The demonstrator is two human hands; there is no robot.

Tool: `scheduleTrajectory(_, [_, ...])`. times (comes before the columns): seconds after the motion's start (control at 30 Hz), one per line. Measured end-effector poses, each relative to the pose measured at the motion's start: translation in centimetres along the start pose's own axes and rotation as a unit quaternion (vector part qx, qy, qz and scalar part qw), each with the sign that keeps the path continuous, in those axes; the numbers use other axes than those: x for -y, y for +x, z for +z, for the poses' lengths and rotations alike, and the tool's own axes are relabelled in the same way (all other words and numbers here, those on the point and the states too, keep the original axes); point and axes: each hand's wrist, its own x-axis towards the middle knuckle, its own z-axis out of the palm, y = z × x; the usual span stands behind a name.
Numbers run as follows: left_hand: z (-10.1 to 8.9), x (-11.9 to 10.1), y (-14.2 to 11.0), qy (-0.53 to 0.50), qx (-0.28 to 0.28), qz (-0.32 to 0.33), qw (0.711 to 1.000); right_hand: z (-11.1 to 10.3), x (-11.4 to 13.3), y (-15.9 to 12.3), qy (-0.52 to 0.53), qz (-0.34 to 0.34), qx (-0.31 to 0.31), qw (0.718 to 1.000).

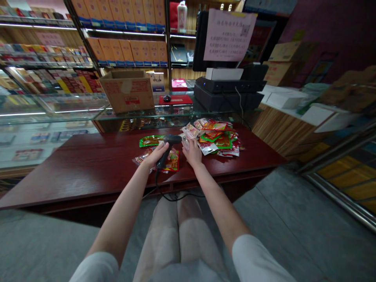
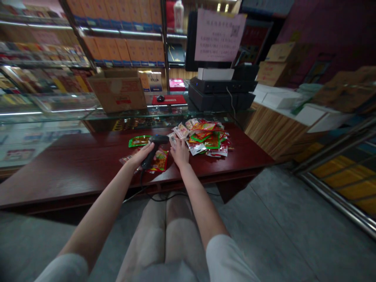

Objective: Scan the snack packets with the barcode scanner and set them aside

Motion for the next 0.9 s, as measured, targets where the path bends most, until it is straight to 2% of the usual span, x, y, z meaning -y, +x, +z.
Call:
scheduleTrajectory(0.1, [-0.4, 0.2, 0.0, -0.013, 0.002, -0.001, 1.000, -0.4, -0.3, 1.0, 0.016, -0.007, 0.006, 1.000])
scheduleTrajectory(0.2, [-1.0, 0.6, 0.0, -0.022, -0.003, -0.012, 1.000, -1.8, -0.4, 4.2, 0.009, -0.014, 0.003, 1.000])
scheduleTrajectory(0.37, [-1.4, 1.3, 0.1, -0.042, -0.026, -0.010, 0.999, -4.3, -0.2, 11.6, -0.128, -0.010, -0.009, 0.992])
scheduleTrajectory(0.5, [-1.4, 1.4, -0.1, -0.061, -0.037, 0.004, 0.997, -4.1, 0.0, 14.7, -0.205, 0.017, 0.019, 0.979])
scheduleTrajectory(0.6, [-1.5, 1.4, -0.3, -0.082, -0.044, -0.004, 0.996, -3.7, 0.5, 14.5, -0.231, -0.017, 0.000, 0.973])
scheduleTrajectory(0.67, [-1.5, 1.4, -0.4, -0.096, -0.047, -0.004, 0.994, -3.6, 1.1, 13.2, -0.230, -0.096, 0.003, 0.968])
scheduleTrajectory(0.7, [-1.5, 1.4, -0.4, -0.103, -0.051, 0.000, 0.993, -3.5, 1.4, 12.3, -0.221, -0.136, 0.025, 0.965])
scheduleTrajectory(0.77, [-1.3, 1.3, -0.5, -0.116, -0.061, 0.007, 0.991, -3.2, 1.9, 10.1, -0.189, -0.178, 0.113, 0.959])
scheduleTrajectory(0.83, [-1.2, 1.2, -0.5, -0.133, -0.069, 0.007, 0.989, -2.6, 2.0, 7.6, -0.155, -0.169, 0.221, 0.948])
scheduleTrajectory(0.9, [-1.2, 1.0, -0.4, -0.156, -0.068, -0.013, 0.985, -1.8, 1.6, 5.5, -0.137, -0.162, 0.289, 0.934])
